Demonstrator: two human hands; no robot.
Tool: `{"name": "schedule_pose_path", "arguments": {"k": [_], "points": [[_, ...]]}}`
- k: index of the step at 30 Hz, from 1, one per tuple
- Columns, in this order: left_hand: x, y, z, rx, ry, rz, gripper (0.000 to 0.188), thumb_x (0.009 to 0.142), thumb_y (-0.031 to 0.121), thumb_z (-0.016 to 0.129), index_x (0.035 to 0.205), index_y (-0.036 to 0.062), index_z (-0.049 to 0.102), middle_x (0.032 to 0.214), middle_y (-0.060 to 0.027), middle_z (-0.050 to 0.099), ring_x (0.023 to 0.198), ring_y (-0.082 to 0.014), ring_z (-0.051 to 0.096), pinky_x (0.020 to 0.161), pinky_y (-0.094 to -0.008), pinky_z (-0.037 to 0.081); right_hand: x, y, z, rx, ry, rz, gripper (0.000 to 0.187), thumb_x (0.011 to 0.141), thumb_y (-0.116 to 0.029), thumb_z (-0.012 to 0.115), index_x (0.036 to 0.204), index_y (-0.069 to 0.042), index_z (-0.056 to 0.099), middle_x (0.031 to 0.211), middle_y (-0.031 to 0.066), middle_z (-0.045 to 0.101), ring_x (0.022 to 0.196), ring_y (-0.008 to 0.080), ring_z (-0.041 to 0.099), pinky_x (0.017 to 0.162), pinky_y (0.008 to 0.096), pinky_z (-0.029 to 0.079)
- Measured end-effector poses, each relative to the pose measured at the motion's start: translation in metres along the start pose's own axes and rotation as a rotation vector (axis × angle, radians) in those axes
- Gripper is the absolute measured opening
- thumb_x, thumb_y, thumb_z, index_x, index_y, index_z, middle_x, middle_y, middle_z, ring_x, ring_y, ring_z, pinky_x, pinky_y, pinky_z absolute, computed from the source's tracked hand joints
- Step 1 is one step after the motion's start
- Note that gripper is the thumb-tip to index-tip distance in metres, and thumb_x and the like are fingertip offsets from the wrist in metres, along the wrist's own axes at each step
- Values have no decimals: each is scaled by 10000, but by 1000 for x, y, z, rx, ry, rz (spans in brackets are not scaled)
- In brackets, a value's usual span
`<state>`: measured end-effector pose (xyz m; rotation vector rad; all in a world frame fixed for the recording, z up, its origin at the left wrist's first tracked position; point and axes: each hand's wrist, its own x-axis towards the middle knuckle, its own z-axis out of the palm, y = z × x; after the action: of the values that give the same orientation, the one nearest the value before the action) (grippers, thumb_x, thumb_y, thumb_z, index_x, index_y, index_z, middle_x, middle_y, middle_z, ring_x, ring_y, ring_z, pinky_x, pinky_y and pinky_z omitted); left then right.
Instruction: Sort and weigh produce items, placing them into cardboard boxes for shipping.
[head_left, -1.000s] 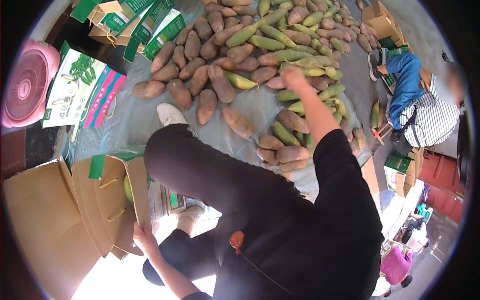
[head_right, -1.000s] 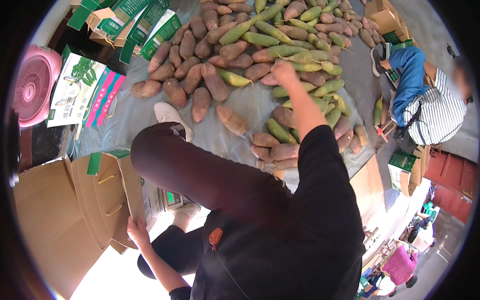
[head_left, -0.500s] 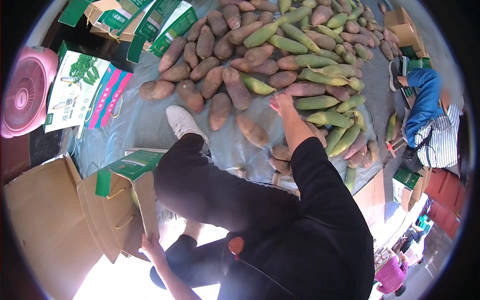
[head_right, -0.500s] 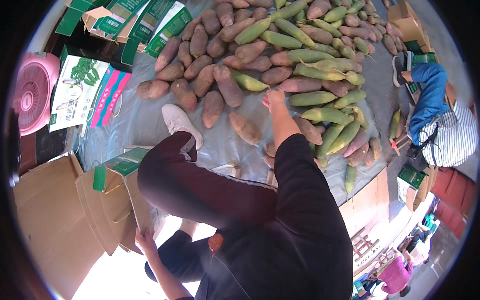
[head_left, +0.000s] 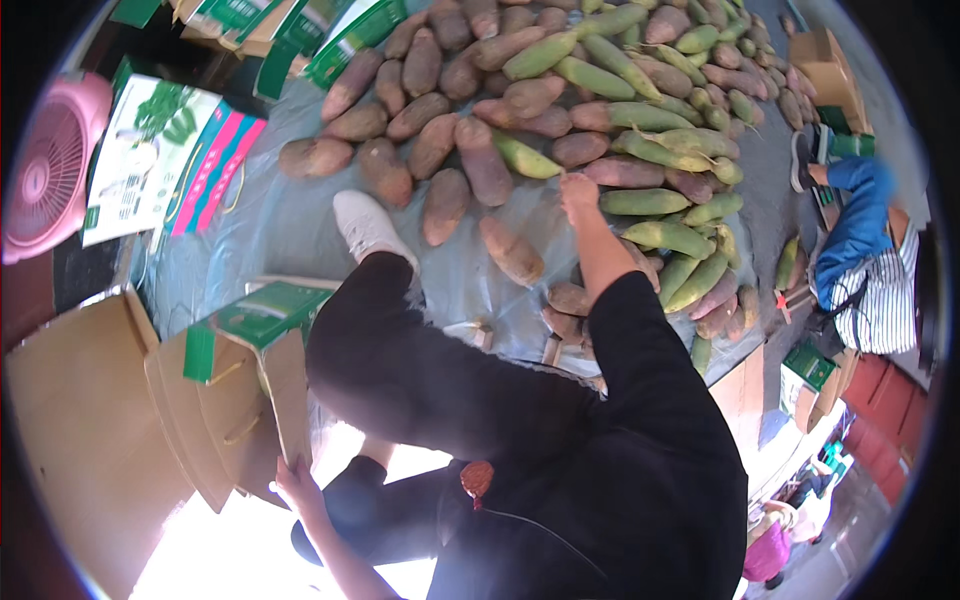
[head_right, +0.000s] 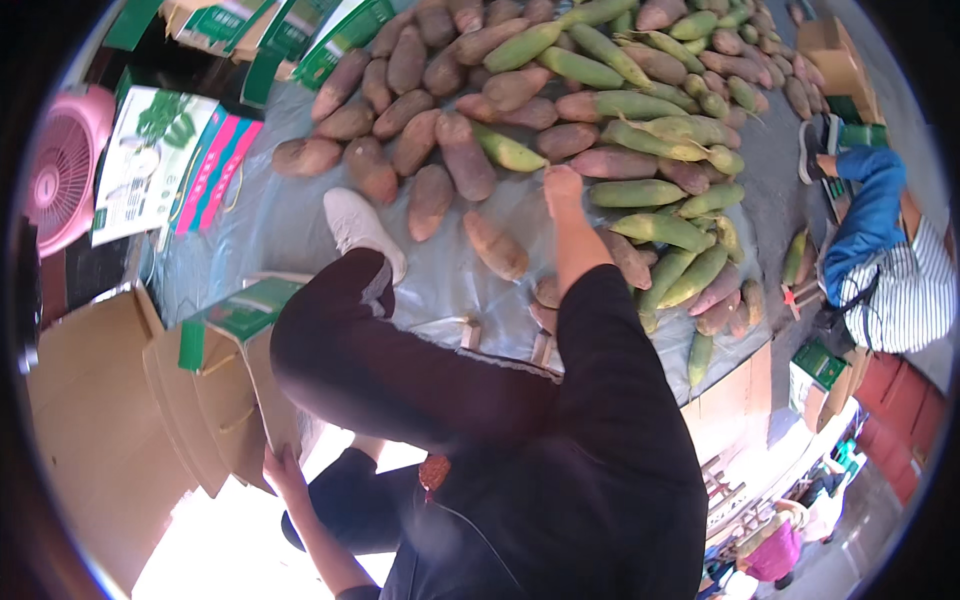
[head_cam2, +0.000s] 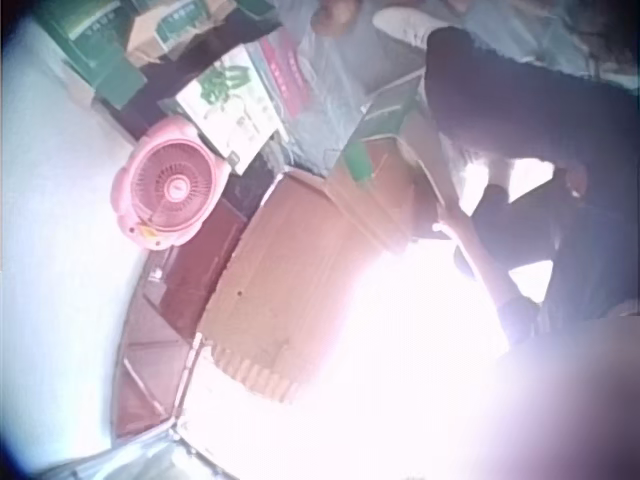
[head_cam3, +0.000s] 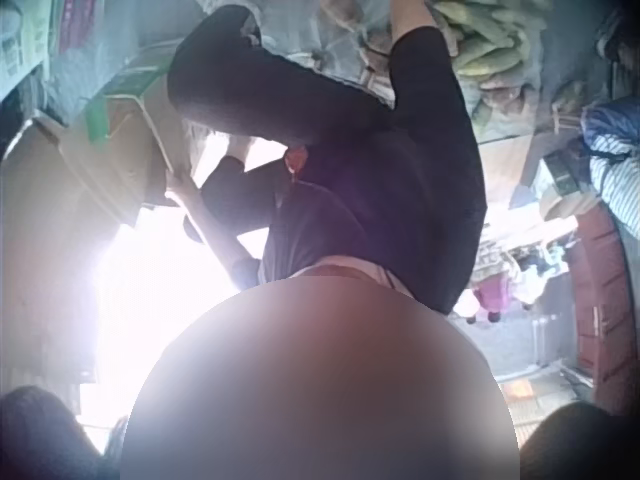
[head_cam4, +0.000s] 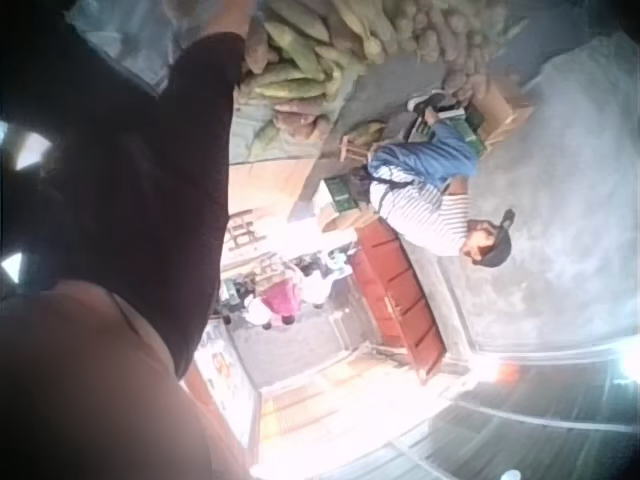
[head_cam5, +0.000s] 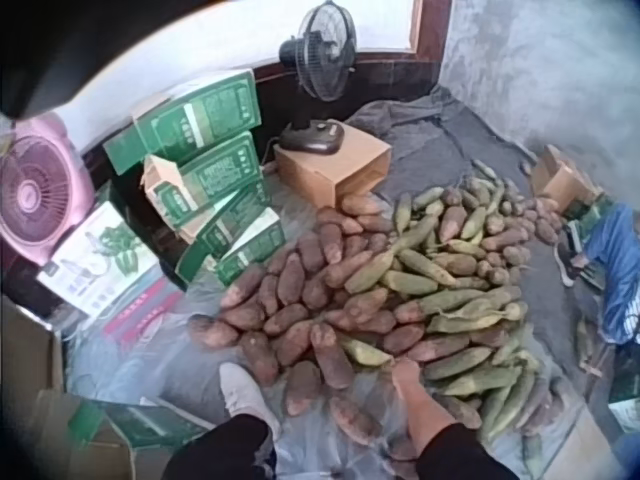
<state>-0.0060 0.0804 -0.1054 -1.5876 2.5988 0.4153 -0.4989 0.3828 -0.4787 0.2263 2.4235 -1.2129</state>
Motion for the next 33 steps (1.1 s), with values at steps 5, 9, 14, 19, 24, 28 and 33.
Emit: {"name": "schedule_pose_path", "arguments": {"k": [5,9,14,19,24,28,33], "points": [[-6,-27,-7,-48,-8,-77,145,812,60,545,925,-28,563,763,-211,599,735,-362,607,659,-400,465,-26,-58,-18,548,-176,372,251,848,-241,515,1077,-140,530,1073,22,536,918,203,546,772,437,462],[7,1,-2,38,-108,-124,140,799,68,581,938,47,588,831,-174,610,764,-361,592,672,-412,463,-27,-95,-76,709,-202,182,284,882,-249,485,1143,-140,509,1178,7,531,1047,171,497,858,415,426],[3,1,-6,4,-43,-26,123,796,84,584,917,61,588,820,-138,618,779,-344,594,667,-415,468,-82,-219,-96,542,-246,-143,243,922,-210,431,1135,-121,508,1274,25,488,1128,183,470,888,409,410],[1,-8,-3,43,-8,29,123,801,107,575,918,72,592,814,-138,621,789,-333,604,671,-421,478,-130,-296,-135,383,-424,-404,302,944,-226,428,1195,-66,482,1352,82,411,1193,209,431,968,447,372],[5,-11,1,23,19,60,89,805,103,559,886,78,583,790,-136,617,749,-338,609,643,-436,481,-198,-386,-147,613,-922,-827,348,955,-206,352,1226,-6,440,1388,186,329,1283,318,342,984,554,337],[2,-15,-3,32,38,59,75,807,111,560,873,83,579,794,-138,618,739,-341,610,632,-437,483,-267,-443,-92,778,-1228,-807,365,952,-197,320,1253,-11,409,1349,204,375,1238,330,402,957,561,373],[4,-18,4,137,45,98,115,814,111,522,919,110,569,801,-146,624,740,-355,613,630,-452,488,-360,-469,7,640,-1476,-655,358,913,-240,462,1184,-10,504,1151,140,547,1085,249,537,895,433,469]]}}
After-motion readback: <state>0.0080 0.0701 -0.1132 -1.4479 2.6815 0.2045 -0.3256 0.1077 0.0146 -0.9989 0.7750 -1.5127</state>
